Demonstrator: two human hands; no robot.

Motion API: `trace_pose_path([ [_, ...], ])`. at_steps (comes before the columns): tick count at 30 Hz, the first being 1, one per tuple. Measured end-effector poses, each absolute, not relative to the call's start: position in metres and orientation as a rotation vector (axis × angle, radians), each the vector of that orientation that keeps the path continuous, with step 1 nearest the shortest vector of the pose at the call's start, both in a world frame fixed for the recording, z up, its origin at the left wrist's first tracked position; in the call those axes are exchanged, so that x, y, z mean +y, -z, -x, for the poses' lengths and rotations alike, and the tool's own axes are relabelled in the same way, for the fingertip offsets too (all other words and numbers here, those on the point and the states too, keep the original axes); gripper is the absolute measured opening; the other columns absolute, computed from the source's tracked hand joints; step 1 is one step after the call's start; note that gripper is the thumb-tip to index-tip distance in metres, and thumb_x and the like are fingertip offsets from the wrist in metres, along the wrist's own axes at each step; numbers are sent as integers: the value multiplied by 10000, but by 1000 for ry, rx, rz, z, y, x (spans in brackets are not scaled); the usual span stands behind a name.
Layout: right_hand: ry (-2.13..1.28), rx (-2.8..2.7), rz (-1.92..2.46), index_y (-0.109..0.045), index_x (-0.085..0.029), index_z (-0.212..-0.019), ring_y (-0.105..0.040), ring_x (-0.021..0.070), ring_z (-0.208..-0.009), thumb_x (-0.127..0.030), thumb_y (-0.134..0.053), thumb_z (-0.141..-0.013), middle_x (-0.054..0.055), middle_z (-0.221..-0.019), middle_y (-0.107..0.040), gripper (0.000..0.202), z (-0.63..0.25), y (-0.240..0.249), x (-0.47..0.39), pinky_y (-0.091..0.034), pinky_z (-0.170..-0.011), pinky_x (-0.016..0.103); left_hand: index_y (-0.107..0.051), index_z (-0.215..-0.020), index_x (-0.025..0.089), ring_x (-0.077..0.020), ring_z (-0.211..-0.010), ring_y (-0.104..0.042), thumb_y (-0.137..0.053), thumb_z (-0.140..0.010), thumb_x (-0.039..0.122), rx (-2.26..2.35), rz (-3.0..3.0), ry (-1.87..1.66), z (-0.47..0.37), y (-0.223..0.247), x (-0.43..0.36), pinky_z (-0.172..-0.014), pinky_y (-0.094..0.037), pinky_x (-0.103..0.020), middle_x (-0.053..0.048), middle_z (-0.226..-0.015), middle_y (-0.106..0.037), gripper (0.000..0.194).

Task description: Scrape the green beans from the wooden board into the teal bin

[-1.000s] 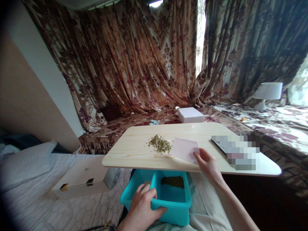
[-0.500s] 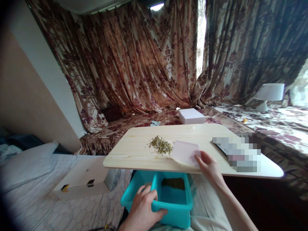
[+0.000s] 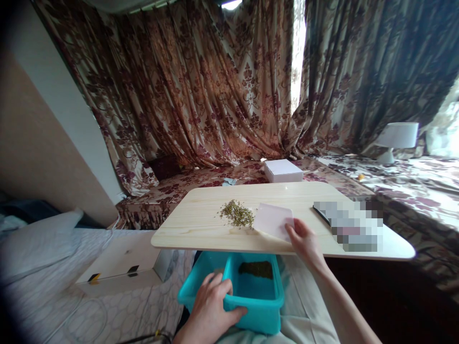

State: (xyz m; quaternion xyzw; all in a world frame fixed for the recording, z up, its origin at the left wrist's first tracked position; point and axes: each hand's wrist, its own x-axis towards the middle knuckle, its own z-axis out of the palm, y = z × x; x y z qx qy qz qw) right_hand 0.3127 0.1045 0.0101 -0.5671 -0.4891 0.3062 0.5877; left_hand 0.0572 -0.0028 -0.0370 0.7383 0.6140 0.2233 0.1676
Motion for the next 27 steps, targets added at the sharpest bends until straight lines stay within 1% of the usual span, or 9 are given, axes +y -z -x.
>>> trace_pose_path([
  [5,-717,-1175,1301,-675,-209,-801,-729,274,-788,-443,-697,-627,78,-788,-774,292,-315,-10,101,-566,-664,349,-558,-669,231,-258,-937,-578,-810,-612,353,1745,-2107,-642,-57,35,-4,-994,-369,-405,3,-798,-595,286],
  [13,-688,-1124,1316,-661,-209,-834,-723,274,-828,-414,-679,-642,83,-823,-765,281,-320,-6,111,-567,-690,354,-548,-665,229,-260,-954,-568,-814,-616,365,1744,-2118,-638,-56,35,-4,-954,-386,-389,3,-813,-595,302],
  [17,-695,-1111,1315,-649,-215,-851,-720,260,-810,-407,-672,-641,77,-823,-763,286,-319,-1,119,-563,-674,346,-552,-664,229,-262,-955,-567,-806,-625,372,1749,-2120,-632,-57,35,-4,-966,-380,-396,-1,-806,-597,294],
  [20,-704,-1116,1311,-651,-216,-828,-720,258,-791,-424,-686,-626,71,-794,-758,292,-318,-1,121,-564,-650,340,-554,-666,229,-261,-937,-569,-803,-626,371,1751,-2122,-625,-57,36,-4,-964,-381,-406,-1,-797,-597,290],
  [23,-719,-1133,1304,-655,-217,-789,-720,258,-782,-439,-702,-610,70,-778,-753,290,-317,-3,118,-567,-670,346,-554,-673,227,-262,-947,-569,-803,-630,370,1754,-2120,-624,-57,36,-3,-969,-379,-406,-6,-813,-603,290],
  [27,-729,-1150,1300,-672,-216,-814,-721,256,-798,-431,-699,-620,73,-808,-759,292,-318,-6,114,-567,-676,341,-553,-673,227,-265,-973,-566,-802,-634,376,1748,-2122,-625,-57,36,-4,-991,-369,-403,-9,-830,-604,293],
])
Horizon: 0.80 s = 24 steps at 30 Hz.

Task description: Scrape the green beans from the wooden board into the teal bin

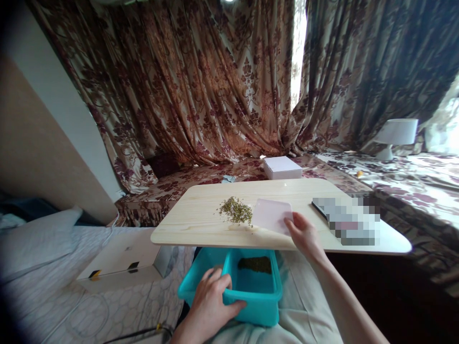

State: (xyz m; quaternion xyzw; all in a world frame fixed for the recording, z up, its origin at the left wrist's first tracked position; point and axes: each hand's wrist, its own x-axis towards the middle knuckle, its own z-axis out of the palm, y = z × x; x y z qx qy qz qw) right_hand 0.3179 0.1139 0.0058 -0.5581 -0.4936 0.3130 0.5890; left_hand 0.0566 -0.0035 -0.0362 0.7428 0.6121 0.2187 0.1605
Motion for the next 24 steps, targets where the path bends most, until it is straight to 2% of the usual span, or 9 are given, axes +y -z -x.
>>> trace_pose_path([
  [5,-727,-1157,1301,-673,-210,-800,-721,253,-786,-427,-698,-623,72,-787,-758,281,-318,-5,115,-561,-622,320,-550,-671,229,-268,-968,-567,-802,-629,374,1749,-2124,-627,-57,36,-4,-983,-378,-408,-5,-829,-595,294],
  [18,-675,-1145,1306,-705,-208,-804,-707,247,-720,-474,-698,-603,73,-788,-767,333,-325,10,123,-555,-624,337,-550,-674,232,-264,-960,-575,-795,-646,370,1743,-2143,-648,-56,38,-5,-991,-373,-413,-2,-829,-601,283],
  [24,-707,-1188,1354,-693,-212,-798,-712,267,-822,-430,-686,-631,70,-812,-769,275,-320,-7,103,-555,-716,343,-553,-680,227,-260,-941,-573,-805,-636,375,1749,-2146,-654,-56,40,-3,-964,-388,-401,-2,-810,-600,295],
])
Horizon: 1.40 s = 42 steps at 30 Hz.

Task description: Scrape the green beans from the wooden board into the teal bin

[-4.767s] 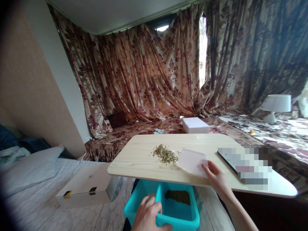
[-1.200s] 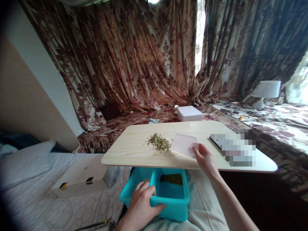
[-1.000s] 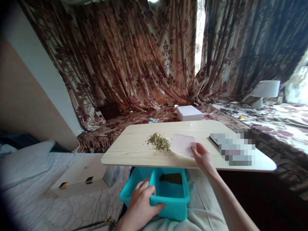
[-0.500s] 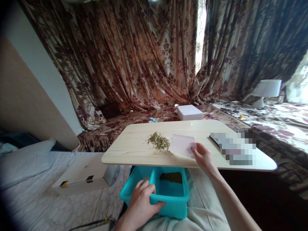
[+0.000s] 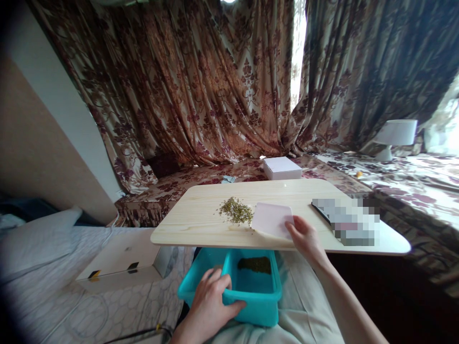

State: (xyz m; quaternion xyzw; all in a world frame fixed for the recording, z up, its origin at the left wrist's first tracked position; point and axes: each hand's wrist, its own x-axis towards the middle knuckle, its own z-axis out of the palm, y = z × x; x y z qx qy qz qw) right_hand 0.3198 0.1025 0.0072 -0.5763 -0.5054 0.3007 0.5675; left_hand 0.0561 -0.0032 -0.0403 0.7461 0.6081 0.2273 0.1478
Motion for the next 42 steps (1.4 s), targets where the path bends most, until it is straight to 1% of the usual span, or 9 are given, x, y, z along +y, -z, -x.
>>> trace_pose_path([
  [5,-727,-1182,1360,-697,-211,-795,-714,281,-860,-426,-701,-625,77,-832,-771,273,-320,-11,95,-558,-719,338,-555,-684,229,-262,-954,-572,-796,-647,365,1743,-2150,-653,-56,40,-4,-974,-383,-405,-5,-821,-611,280],
  [8,-690,-1143,1338,-700,-208,-811,-714,276,-832,-452,-696,-622,75,-808,-771,309,-321,-1,107,-554,-681,338,-556,-684,232,-263,-952,-575,-796,-646,370,1740,-2152,-648,-56,40,-4,-983,-381,-415,-5,-826,-616,279],
  [14,-678,-1134,1315,-694,-217,-766,-716,269,-779,-485,-683,-598,63,-768,-768,317,-324,17,126,-548,-640,342,-557,-677,232,-262,-931,-582,-798,-639,374,1745,-2151,-643,-56,40,-3,-985,-383,-424,-4,-809,-609,282],
  [19,-691,-1158,1303,-707,-210,-797,-721,275,-801,-495,-692,-610,73,-794,-774,341,-327,18,122,-559,-664,347,-558,-675,233,-261,-935,-578,-794,-644,370,1746,-2151,-646,-56,39,-4,-978,-391,-417,-1,-797,-600,275],
  [23,-706,-1150,1315,-709,-204,-808,-720,279,-811,-500,-691,-604,76,-800,-774,360,-325,15,119,-560,-692,353,-566,-681,234,-253,-924,-586,-793,-646,373,1746,-2151,-644,-56,38,-4,-1008,-372,-428,0,-810,-607,268],
  [27,-713,-1141,1313,-699,-221,-743,-716,283,-813,-501,-726,-586,75,-800,-775,322,-320,4,108,-561,-688,351,-564,-681,237,-255,-928,-587,-790,-646,372,1746,-2157,-644,-56,38,-3,-1019,-364,-438,2,-812,-603,266],
  [31,-772,-1185,1306,-710,-204,-780,-713,294,-845,-491,-748,-605,81,-820,-774,338,-317,-7,93,-560,-683,348,-555,-675,241,-257,-915,-588,-786,-645,366,1737,-2167,-648,-56,39,-3,-980,-390,-421,8,-794,-587,264],
  [34,-783,-1174,1316,-705,-201,-762,-710,292,-833,-506,-751,-592,82,-804,-767,353,-317,-12,88,-559,-667,339,-553,-675,239,-261,-916,-585,-786,-651,369,1735,-2173,-656,-56,39,-4,-959,-399,-412,5,-792,-586,269],
  [42,-822,-1205,1347,-720,-202,-761,-702,299,-847,-519,-776,-548,89,-817,-763,387,-312,-14,76,-566,-738,360,-544,-669,233,-259,-920,-584,-800,-652,374,1737,-2180,-667,-55,40,-3,-970,-390,-413,3,-787,-587,293],
])
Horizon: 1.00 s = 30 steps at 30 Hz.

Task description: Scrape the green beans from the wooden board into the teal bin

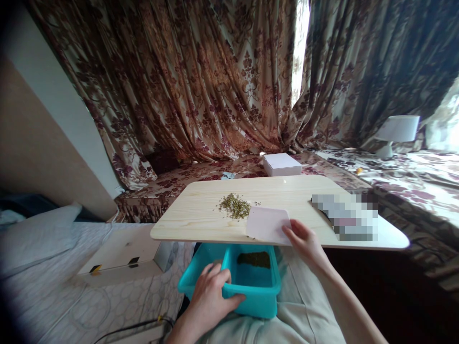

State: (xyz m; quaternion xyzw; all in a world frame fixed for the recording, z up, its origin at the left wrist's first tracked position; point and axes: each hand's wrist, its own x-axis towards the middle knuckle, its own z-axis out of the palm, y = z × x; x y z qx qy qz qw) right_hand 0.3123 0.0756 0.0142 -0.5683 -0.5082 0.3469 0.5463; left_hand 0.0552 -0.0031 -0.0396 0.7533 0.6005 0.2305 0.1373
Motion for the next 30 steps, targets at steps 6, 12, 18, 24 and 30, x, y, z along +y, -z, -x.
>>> trace_pose_path([
  [6,-830,-1178,1313,-716,-224,-805,-705,290,-865,-508,-780,-585,72,-857,-771,365,-320,-9,72,-572,-728,344,-533,-670,231,-252,-931,-592,-811,-642,362,1723,-2180,-670,-54,38,-4,-1001,-373,-412,4,-803,-595,308],
  [12,-685,-1138,1371,-681,-233,-817,-713,279,-875,-422,-703,-629,66,-848,-770,268,-323,-7,86,-561,-781,356,-538,-677,233,-254,-941,-588,-805,-651,363,1722,-2189,-667,-54,37,-3,-988,-383,-402,7,-795,-582,298],
  [18,-656,-1225,1359,-672,-208,-789,-715,260,-790,-403,-661,-652,69,-776,-760,238,-312,0,96,-561,-682,336,-535,-669,228,-255,-907,-581,-802,-651,365,1737,-2191,-671,-55,39,-4,-965,-391,-415,5,-786,-581,301],
  [24,-612,-1196,1369,-658,-212,-796,-711,242,-737,-382,-656,-661,60,-744,-753,217,-321,6,111,-549,-645,325,-531,-661,224,-248,-906,-578,-807,-640,358,1740,-2185,-671,-56,38,-4,-964,-385,-404,8,-777,-579,307],
  [30,-626,-1164,1348,-628,-217,-844,-723,233,-771,-370,-636,-684,68,-803,-760,222,-321,4,125,-561,-648,315,-544,-666,226,-256,-927,-576,-800,-650,369,1741,-2173,-665,-55,37,-4,-945,-397,-403,4,-796,-584,293],
])
